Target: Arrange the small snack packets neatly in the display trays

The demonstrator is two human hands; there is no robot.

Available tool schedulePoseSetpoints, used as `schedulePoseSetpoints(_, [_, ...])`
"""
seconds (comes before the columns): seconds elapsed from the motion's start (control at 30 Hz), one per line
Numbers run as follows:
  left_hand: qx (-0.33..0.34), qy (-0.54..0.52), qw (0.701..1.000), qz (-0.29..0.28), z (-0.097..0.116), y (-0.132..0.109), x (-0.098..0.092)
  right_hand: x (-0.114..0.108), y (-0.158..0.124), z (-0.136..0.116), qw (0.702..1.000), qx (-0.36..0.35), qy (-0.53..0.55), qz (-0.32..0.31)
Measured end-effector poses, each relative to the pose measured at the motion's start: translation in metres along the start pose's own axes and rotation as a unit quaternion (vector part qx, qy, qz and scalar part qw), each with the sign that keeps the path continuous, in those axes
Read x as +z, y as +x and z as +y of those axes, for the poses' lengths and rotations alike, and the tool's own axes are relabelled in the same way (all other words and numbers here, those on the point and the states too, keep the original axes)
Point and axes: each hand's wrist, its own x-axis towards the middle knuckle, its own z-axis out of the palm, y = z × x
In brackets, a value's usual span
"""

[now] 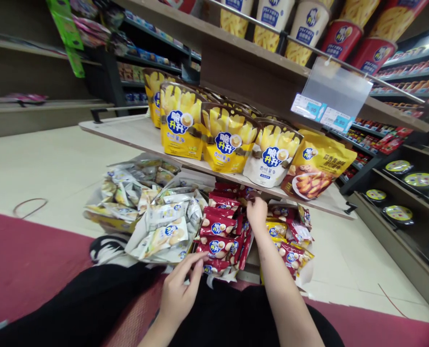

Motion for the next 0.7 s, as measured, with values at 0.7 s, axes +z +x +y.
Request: schedulePoseSetpoints(0.7, [-0.128, -0.011, 0.992, -0.004, -0.028, 0.031, 0.018, 0.029, -0.127, 0.002, 0.882, 0.254, 0.390, -0.069])
